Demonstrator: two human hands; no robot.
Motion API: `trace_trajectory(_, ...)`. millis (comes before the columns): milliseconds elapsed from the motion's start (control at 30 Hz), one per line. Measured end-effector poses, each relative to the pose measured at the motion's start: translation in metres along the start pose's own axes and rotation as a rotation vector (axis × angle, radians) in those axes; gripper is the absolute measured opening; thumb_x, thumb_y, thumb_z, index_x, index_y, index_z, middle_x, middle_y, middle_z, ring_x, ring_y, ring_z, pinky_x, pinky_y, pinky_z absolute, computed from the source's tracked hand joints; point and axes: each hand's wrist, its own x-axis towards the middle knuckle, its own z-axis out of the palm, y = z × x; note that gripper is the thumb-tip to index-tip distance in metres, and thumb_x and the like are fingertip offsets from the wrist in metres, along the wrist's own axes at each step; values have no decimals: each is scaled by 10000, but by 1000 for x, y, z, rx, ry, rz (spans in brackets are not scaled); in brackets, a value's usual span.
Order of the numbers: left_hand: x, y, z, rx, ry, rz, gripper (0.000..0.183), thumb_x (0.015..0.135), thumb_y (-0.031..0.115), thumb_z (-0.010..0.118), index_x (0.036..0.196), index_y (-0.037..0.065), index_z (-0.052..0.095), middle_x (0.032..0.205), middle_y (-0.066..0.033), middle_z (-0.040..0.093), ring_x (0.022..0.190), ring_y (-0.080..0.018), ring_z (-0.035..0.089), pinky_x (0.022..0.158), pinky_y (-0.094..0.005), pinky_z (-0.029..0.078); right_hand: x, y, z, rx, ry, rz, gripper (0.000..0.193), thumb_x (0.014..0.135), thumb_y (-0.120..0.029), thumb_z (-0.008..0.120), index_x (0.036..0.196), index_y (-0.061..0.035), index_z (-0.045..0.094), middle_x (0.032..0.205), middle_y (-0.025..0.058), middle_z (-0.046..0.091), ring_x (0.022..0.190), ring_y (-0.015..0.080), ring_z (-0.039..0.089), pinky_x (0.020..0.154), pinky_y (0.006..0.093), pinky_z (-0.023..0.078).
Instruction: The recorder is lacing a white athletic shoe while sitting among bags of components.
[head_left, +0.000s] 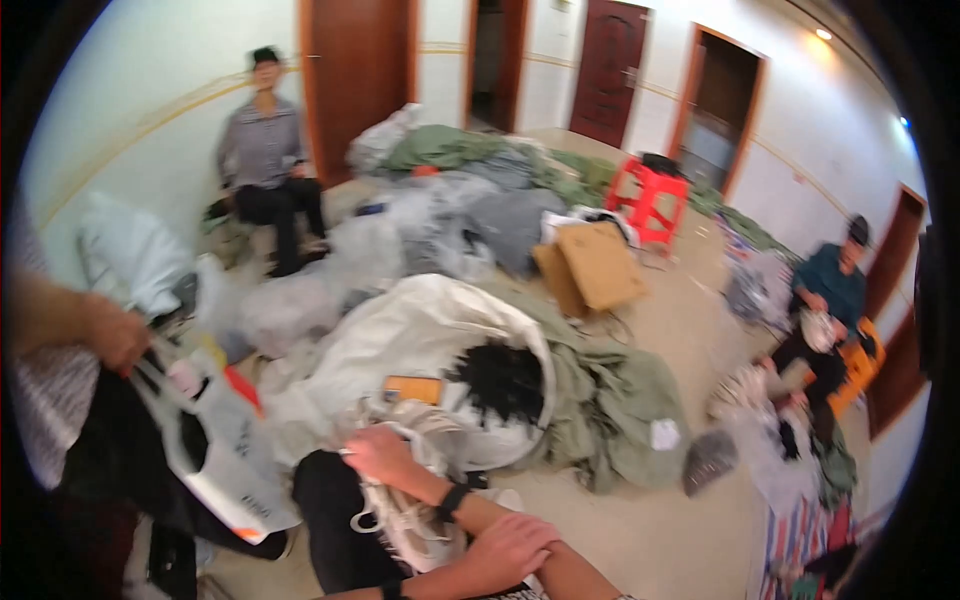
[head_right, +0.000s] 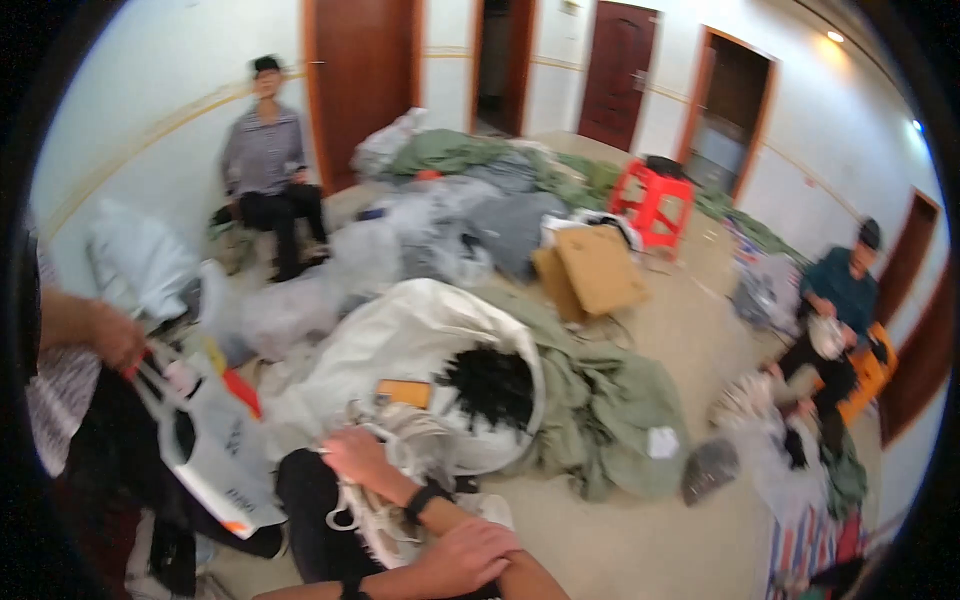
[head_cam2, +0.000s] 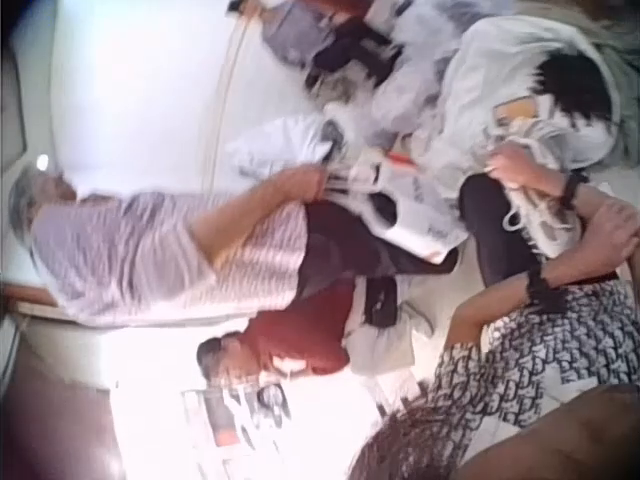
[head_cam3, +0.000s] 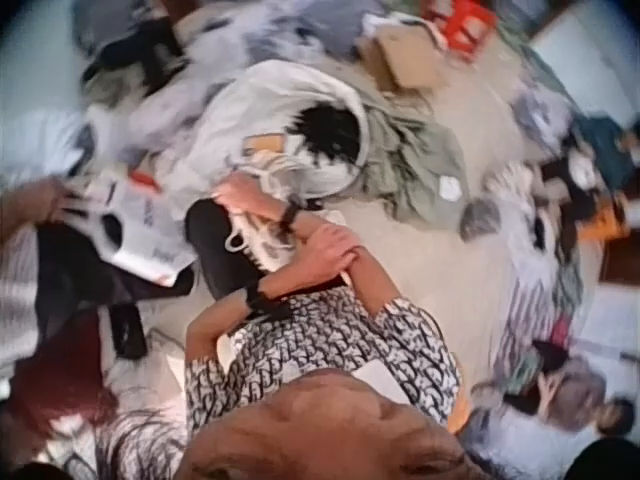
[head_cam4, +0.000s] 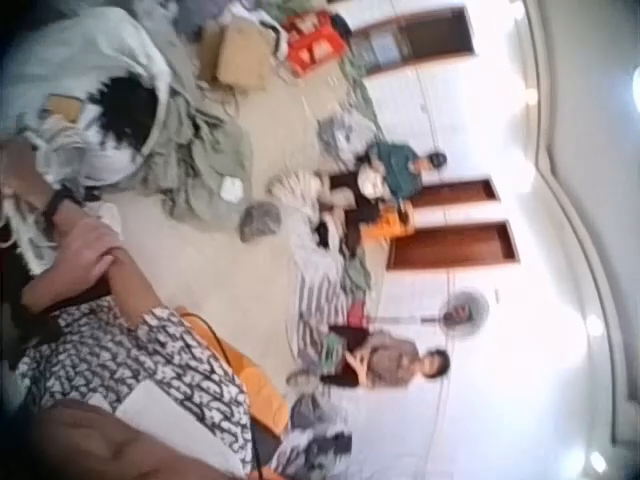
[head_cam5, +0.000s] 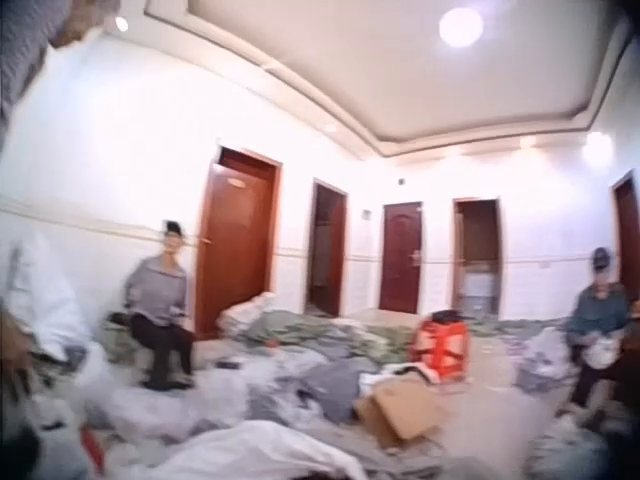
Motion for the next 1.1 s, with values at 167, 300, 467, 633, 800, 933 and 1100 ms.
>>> trace_trajectory(167, 7, -2, -13, -40, -13, 58, 189, 744, 25, 558, 932, 30, 581, 912, -135, 582, 889, -294, 553, 788, -388, 443, -13, 3, -13, -227, -97, -8, 218, 698, -187, 631, 893, -95, 598, 678, 50, 580, 689, 240, 579, 635, 380, 432)
trace_trajectory(300, -22, -3, -43, -18, 85, 24, 182, 749, 26, 550, 928, 26, 589, 858, -135, 590, 828, -300, 572, 741, -391, 468, -14, -24, -45, -178, -158, -197, 292, 686, -194, 645, 958, -105, 591, 749, 34, 576, 772, 203, 558, 696, 352, 399)
trace_trajectory(467, -72, -22, -94, 68, 136, -165, 260, 702, 0, 578, 959, 32, 602, 825, -103, 608, 757, -267, 601, 689, -357, 494, 17, -4, -150, 867, -9, 315, 288, 729, -70, 618, 1010, -15, 583, 826, 62, 622, 736, 157, 587, 651, 294, 460)
trace_trajectory(633, -96, -56, -99, 312, 175, -373, 282, 716, 34, 596, 998, 27, 589, 866, -113, 608, 816, -279, 600, 717, -346, 494, -10, 34, -148, 397, 24, 439, 347, 672, -118, 682, 1001, -31, 616, 810, 83, 626, 734, 196, 597, 690, 305, 478)
trace_trajectory(800, -106, -80, -94, 546, 84, -331, 393, 720, 123, 634, 1082, 17, 520, 1036, -124, 563, 969, -271, 555, 842, -355, 447, -56, -17, -103, 26, -175, -8, 354, 627, -205, 712, 946, -80, 625, 948, 44, 587, 905, 206, 550, 779, 358, 401)
trace_trajectory(933, -110, -85, -98, 635, -21, -257, 418, 703, 125, 645, 1082, 10, 512, 1055, -127, 559, 983, -267, 546, 867, -353, 438, -63, -13, -91, 36, -115, -38, 280, 645, -168, 695, 907, -99, 625, 930, 15, 586, 886, 181, 550, 744, 340, 367)
trace_trajectory(1100, -113, -83, -98, 653, -19, -245, 403, 716, 120, 639, 1075, -5, 507, 1027, -130, 567, 927, -256, 565, 833, -347, 450, -61, -9, -83, 23, -67, -41, 227, 646, -142, 701, 860, -102, 636, 867, 8, 585, 814, 184, 546, 712, 330, 360)
